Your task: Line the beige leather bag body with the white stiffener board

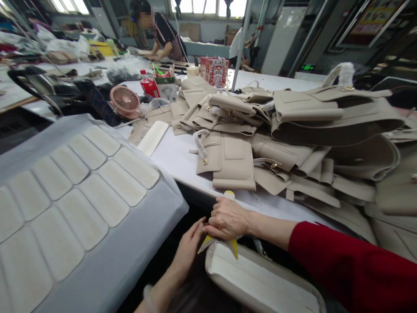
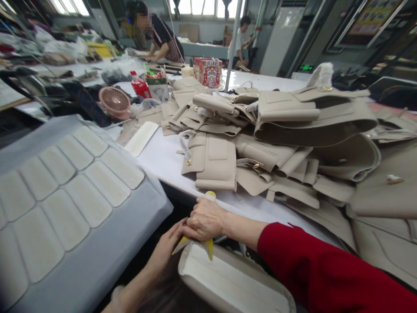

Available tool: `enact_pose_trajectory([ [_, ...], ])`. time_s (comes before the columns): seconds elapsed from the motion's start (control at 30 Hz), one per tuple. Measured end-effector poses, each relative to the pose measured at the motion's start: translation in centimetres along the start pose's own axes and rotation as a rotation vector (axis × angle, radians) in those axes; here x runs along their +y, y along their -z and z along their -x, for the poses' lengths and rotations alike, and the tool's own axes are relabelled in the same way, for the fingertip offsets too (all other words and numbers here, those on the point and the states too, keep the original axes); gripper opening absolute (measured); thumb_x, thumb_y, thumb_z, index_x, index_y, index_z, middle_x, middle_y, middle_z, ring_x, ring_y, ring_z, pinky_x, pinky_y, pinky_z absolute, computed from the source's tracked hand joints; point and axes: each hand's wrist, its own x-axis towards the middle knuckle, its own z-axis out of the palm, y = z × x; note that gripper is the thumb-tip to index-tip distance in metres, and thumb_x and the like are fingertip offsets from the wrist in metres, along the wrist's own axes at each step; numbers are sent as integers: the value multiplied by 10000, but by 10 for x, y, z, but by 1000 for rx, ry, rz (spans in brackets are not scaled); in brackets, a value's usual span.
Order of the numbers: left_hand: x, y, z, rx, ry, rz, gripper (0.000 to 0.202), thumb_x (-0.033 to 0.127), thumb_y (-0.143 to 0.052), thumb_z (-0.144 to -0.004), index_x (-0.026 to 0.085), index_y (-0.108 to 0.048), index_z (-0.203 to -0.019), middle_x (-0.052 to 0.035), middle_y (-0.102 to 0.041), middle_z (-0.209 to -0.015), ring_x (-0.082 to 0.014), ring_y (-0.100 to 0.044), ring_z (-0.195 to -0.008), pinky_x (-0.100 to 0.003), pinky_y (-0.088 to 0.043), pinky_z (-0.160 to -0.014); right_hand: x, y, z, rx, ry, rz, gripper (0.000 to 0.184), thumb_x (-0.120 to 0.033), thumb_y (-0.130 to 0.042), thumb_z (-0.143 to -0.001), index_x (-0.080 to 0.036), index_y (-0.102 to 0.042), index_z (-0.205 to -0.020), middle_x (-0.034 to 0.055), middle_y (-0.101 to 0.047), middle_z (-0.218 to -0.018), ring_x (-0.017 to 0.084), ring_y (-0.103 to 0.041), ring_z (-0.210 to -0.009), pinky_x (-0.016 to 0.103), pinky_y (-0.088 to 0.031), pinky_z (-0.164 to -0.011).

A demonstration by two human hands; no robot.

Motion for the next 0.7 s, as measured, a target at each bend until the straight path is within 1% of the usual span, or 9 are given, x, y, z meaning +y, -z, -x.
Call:
enact_pose_trajectory([
  [0.03, 2, 2, 8, 2, -28, 34, 575, 548, -438, -963, 173, -507, -1394, -100, -503, -1464, -264, -428, -1367, -418, -311, -1175, -1, 1, 0, -1, -1, -2, 532, -439, -350, -1006, -222, -618, -601, 21, -707, -576, 155, -570, -530, 382, -236, -621],
  [0.1, 8, 4, 23, -57, -88, 68, 564, 547, -486, -947, 183, -542, -1374, -79, -571, -1400, -262, -508, -1286, -366, -386, -1111, -2, 1, 2, -4, -11, -7, 540, -436, -348, -1007, -218, -623, -596, 21, -712, -579, 151, -569, -529, 378, -239, -623],
  [0.17, 14, 3, 33, -142, -133, 14, 525, 523, -534, -933, 193, -577, -1339, -68, -642, -1294, -248, -599, -1129, -336, -471, -989, -3, 1, 4, -4, -31, -3, 552, -443, -342, -1008, -213, -629, -596, 23, -711, -577, 150, -571, -531, 378, -239, -627],
  [0.23, 21, 0, 37, -155, -189, -89, 456, 487, -529, -946, 211, -603, -1301, -50, -659, -1250, -228, -610, -1087, -314, -479, -961, -4, -1, 7, -4, -49, 7, 559, -447, -333, -1010, -211, -628, -597, 29, -706, -574, 154, -577, -536, 382, -233, -626],
  [0.37, 27, -2, 36, -126, -334, -392, 349, 428, -467, -978, 213, -658, -1176, -48, -655, -1234, -209, -550, -1215, -343, -317, -1166, -12, -4, 16, 4, -99, -9, 540, -451, -361, -1001, -206, -610, -589, 29, -700, -577, 156, -585, -541, 387, -222, -628],
  [0.43, 27, -1, 36, -117, -379, -514, 346, 417, -447, -981, 198, -659, -1144, -59, -664, -1216, -201, -549, -1231, -364, -226, -1219, -18, -4, 22, 13, -150, -16, 529, -434, -374, -1001, -202, -601, -584, 26, -701, -580, 153, -585, -539, 387, -213, -627],
  [0.5, 26, 0, 37, -124, -403, -562, 345, 415, -435, -982, 204, -656, -1142, -53, -668, -1210, -195, -557, -1227, -377, -187, -1234, -25, -3, 27, 5, -208, -19, 522, -412, -361, -1010, -201, -607, -601, 27, -709, -599, 153, -594, -555, 387, -206, -627],
  [0.6, 29, 3, 37, -182, -343, -464, 395, 462, -401, -987, 235, -683, -1145, -24, -698, -1131, -211, -600, -1139, -423, -181, -1227, -37, 2, 34, -35, -293, -31, 539, -420, -321, -1028, -208, -625, -637, 30, -720, -626, 155, -612, -594, 386, -207, -630],
  [0.7, 33, 2, 30, -249, -143, -142, 570, 558, -313, -985, 185, -713, -1145, -50, -731, -983, -250, -643, -996, -433, -381, -1090, -50, 13, 42, -77, -360, -32, 563, -450, -307, -1034, -209, -634, -644, 32, -721, -636, 155, -616, -607, 382, -226, -646],
])
